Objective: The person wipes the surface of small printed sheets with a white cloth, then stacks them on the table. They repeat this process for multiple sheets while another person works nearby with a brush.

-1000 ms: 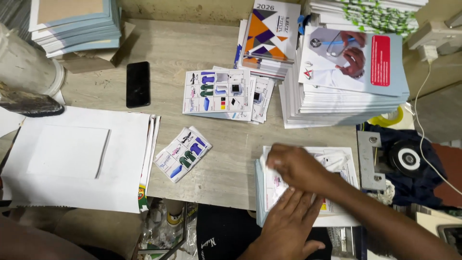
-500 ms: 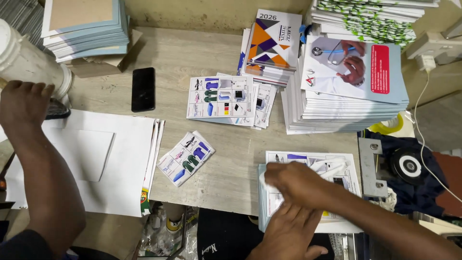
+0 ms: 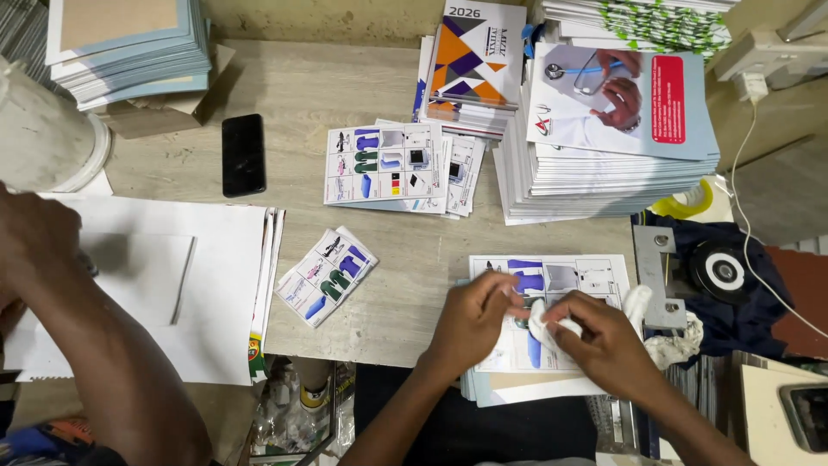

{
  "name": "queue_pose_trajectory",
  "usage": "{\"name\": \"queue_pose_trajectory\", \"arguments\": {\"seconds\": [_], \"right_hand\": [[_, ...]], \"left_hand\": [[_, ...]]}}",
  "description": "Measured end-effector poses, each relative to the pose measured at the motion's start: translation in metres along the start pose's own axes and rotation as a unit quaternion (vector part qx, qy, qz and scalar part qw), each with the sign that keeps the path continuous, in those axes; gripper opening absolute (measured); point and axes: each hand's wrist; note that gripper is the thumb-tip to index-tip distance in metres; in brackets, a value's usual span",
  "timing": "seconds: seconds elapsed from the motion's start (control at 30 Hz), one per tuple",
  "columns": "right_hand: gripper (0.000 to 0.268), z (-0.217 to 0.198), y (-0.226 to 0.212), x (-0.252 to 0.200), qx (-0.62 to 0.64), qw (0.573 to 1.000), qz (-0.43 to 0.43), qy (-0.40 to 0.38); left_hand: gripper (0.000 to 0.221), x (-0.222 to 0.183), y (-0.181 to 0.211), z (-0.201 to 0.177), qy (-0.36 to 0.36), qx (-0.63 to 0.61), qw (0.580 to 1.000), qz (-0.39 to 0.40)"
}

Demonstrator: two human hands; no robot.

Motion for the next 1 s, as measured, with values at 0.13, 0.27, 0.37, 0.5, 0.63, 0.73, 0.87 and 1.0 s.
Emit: {"name": "queue_pose_trajectory", "arguments": {"seconds": [0.13, 0.27, 0.37, 0.5, 0.63, 0.73, 0.87, 1.0], "right_hand": [[0.020, 0.037, -0.009, -0.021, -0.160, 0.975, -0.131, 0.080], [0.005, 0.093, -0.033, -0.025, -0.128, 0.950, -0.275, 0.069], [0.006, 0.115, -0.039, -0.029, -0.130, 0.943, -0.285, 0.109], [0.023, 0.102, 0.002, -0.030, -0.188, 0.910, -0.214, 0.300], [0.021, 0.015, 0.063, -0.048, -0.266, 0.919, 0.163, 0.242], [0.012, -0.033, 0.099, -0.072, -0.125, 0.943, 0.198, 0.235], [0.016, -0.072, 0.057, -0.106, 0.094, 0.902, 0.188, 0.378], [0.019, -0.078, 0.008, -0.107, 0.171, 0.894, 0.154, 0.385]], "left_hand": [[0.029, 0.051, -0.044, 0.005, 0.095, 0.253, 0.938, 0.219], [0.042, 0.065, -0.062, 0.008, 0.100, 0.423, 0.893, 0.113], [0.044, 0.062, -0.061, 0.002, 0.087, 0.398, 0.907, 0.105], [0.046, 0.060, -0.053, -0.005, 0.065, 0.380, 0.914, 0.125], [0.047, 0.063, -0.056, -0.006, 0.063, 0.399, 0.898, 0.175], [0.049, 0.053, -0.052, -0.008, 0.093, 0.446, 0.870, 0.188], [0.030, 0.022, -0.034, -0.003, 0.165, 0.504, 0.821, 0.210], [0.086, -0.032, -0.006, 0.038, 0.019, 0.502, 0.846, 0.179]]}}
Point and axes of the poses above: each hand's wrist, its own x-axis towards the middle knuckle, its own z-axis out of the palm, y = z × x, and after that the axes turned 2 degrees about z, right-handed
